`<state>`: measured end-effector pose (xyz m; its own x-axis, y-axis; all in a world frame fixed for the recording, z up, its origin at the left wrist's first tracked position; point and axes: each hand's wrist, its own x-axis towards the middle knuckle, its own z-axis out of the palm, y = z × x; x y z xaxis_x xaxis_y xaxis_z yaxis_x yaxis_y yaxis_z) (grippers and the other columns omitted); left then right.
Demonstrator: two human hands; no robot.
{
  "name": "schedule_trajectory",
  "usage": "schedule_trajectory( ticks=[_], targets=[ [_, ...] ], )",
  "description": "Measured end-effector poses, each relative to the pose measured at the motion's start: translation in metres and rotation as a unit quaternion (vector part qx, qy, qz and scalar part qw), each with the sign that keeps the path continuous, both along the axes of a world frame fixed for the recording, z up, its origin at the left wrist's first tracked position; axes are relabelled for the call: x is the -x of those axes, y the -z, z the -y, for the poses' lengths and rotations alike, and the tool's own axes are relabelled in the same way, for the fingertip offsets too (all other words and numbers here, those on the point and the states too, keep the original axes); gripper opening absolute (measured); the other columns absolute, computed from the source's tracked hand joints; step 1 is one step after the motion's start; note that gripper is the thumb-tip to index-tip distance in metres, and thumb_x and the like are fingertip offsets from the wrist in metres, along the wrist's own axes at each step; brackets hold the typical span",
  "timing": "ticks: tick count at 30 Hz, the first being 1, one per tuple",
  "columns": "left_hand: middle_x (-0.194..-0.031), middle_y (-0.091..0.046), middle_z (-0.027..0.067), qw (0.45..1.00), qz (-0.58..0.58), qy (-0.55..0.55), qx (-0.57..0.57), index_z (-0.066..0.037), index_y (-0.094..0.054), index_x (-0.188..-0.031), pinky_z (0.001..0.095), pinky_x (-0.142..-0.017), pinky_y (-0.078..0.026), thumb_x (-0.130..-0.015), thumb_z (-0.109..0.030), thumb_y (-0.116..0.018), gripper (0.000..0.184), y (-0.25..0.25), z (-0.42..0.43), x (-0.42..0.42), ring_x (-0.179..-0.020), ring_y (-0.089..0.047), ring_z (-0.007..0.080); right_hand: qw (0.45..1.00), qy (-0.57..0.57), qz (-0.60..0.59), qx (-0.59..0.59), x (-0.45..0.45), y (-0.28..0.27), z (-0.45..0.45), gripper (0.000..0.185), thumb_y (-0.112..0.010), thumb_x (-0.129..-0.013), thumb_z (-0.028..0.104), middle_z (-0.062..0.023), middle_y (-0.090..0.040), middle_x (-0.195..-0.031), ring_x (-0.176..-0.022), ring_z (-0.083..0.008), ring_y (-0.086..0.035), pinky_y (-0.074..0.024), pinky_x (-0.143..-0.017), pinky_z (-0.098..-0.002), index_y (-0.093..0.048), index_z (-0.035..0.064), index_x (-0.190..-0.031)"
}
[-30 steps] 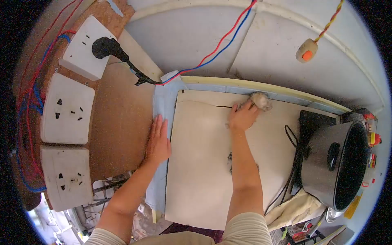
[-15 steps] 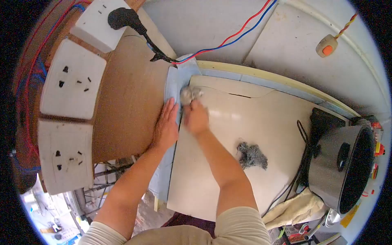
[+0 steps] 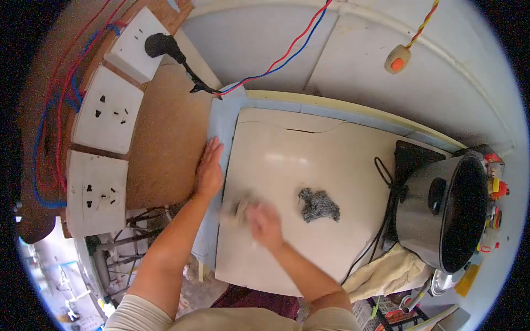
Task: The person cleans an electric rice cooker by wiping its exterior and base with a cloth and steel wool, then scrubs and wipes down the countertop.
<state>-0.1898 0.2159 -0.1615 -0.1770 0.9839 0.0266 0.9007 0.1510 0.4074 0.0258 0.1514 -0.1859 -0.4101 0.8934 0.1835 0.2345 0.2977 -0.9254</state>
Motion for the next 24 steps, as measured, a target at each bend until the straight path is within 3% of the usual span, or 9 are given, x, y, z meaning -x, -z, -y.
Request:
schedule_trajectory(
  ticks=[5,10,12,16,18,20,21,22,24],
  targets=[
    [-0.141,-0.031,0.0163,0.999,-0.011,0.024,-0.036,0.003,-0.043,-0.124,0.0353,-0.109,-0.023,-0.073,0.012,-0.041,0.052,0.007,-0.001,0.006,-0.133,-0.026,0.0298,0.940,0.201,0.027,-0.274,0.054,-0.032,-0.201,0.044,-0.056,-0.074,-0.001,-0.0253,-0.048,-0.113,-0.103,-0.0408,-0.048,-0.0393,-0.089,-0.0440,-0.051,-0.0010,-0.118],
    [-0.141,-0.030,0.0182,0.999,-0.023,0.030,-0.025,0.002,-0.042,-0.123,0.0378,-0.110,-0.022,-0.073,0.014,-0.041,0.051,0.000,-0.005,0.004,-0.132,-0.027,0.0327,0.869,0.156,0.317,-0.345,0.142,0.014,-0.297,0.034,-0.056,-0.077,0.017,-0.0141,-0.054,-0.113,-0.103,-0.0323,-0.051,-0.0380,-0.088,-0.0437,-0.059,0.0078,-0.110],
    [-0.141,-0.030,0.0180,0.999,-0.020,0.032,-0.022,0.002,-0.043,-0.122,0.0377,-0.110,-0.022,-0.073,0.014,-0.041,0.051,0.000,-0.002,0.002,-0.132,-0.027,0.0325,0.862,0.063,0.394,-0.314,0.136,0.013,-0.309,0.025,-0.058,-0.077,0.022,-0.0088,-0.058,-0.105,-0.099,-0.0289,-0.054,-0.0391,-0.084,-0.0429,-0.062,0.0129,-0.100],
    [-0.141,-0.031,0.0156,0.999,-0.032,0.023,-0.005,0.003,-0.044,-0.122,0.0353,-0.109,-0.023,-0.070,0.013,-0.046,0.053,-0.004,-0.004,0.001,-0.132,-0.026,0.0298,0.867,0.028,0.421,-0.264,0.051,-0.002,-0.320,0.015,-0.064,-0.074,0.028,-0.0029,-0.061,-0.087,-0.092,-0.0261,-0.057,-0.0408,-0.079,-0.0413,-0.064,0.0167,-0.084],
    [-0.141,-0.031,0.0148,0.999,-0.036,0.026,-0.010,0.003,-0.044,-0.122,0.0347,-0.110,-0.023,-0.070,0.013,-0.046,0.053,0.001,-0.003,0.003,-0.133,-0.025,0.0291,0.863,0.038,0.448,-0.231,-0.012,-0.012,-0.326,0.029,-0.070,-0.067,0.033,-0.0036,-0.059,-0.086,-0.091,-0.0256,-0.056,-0.0418,-0.079,-0.0412,-0.063,0.0160,-0.089],
    [-0.142,-0.030,0.0144,0.999,-0.030,0.023,-0.005,0.002,-0.044,-0.123,0.0345,-0.110,-0.022,-0.070,0.013,-0.046,0.054,-0.002,-0.003,0.004,-0.133,-0.024,0.0286,0.841,0.095,0.422,-0.326,-0.093,0.019,-0.343,0.042,-0.074,-0.063,0.031,-0.0055,-0.060,-0.095,-0.095,-0.0273,-0.056,-0.0431,-0.081,-0.0421,-0.061,0.0140,-0.100],
    [-0.143,-0.029,0.0141,0.999,-0.026,0.021,-0.001,0.002,-0.044,-0.123,0.0344,-0.110,-0.022,-0.070,0.013,-0.046,0.054,-0.002,-0.002,0.004,-0.134,-0.024,0.0283,0.807,0.122,0.507,-0.278,-0.143,0.042,-0.359,0.050,-0.076,-0.062,0.033,-0.0077,-0.059,-0.098,-0.096,-0.0293,-0.054,-0.0432,-0.079,-0.0427,-0.059,0.0135,-0.104],
    [-0.143,-0.029,0.0141,0.999,-0.028,0.015,0.013,0.002,-0.043,-0.123,0.0345,-0.110,-0.022,-0.070,0.013,-0.046,0.054,-0.002,-0.002,0.002,-0.134,-0.023,0.0283,0.809,0.122,0.554,-0.152,-0.165,-0.001,-0.357,0.041,-0.074,-0.064,0.026,-0.0087,-0.060,-0.098,-0.099,-0.0293,-0.054,-0.0441,-0.081,-0.0429,-0.061,0.0116,-0.101],
    [-0.143,-0.028,0.0141,0.999,-0.036,0.005,0.036,0.002,-0.043,-0.123,0.0345,-0.110,-0.022,-0.070,0.012,-0.045,0.054,-0.004,-0.005,0.001,-0.134,-0.022,0.0283,0.804,0.182,0.549,-0.141,-0.221,-0.028,-0.349,0.040,-0.073,-0.064,0.018,-0.0099,-0.060,-0.096,-0.100,-0.0296,-0.053,-0.0438,-0.082,-0.0425,-0.060,0.0116,-0.101]
  ],
)
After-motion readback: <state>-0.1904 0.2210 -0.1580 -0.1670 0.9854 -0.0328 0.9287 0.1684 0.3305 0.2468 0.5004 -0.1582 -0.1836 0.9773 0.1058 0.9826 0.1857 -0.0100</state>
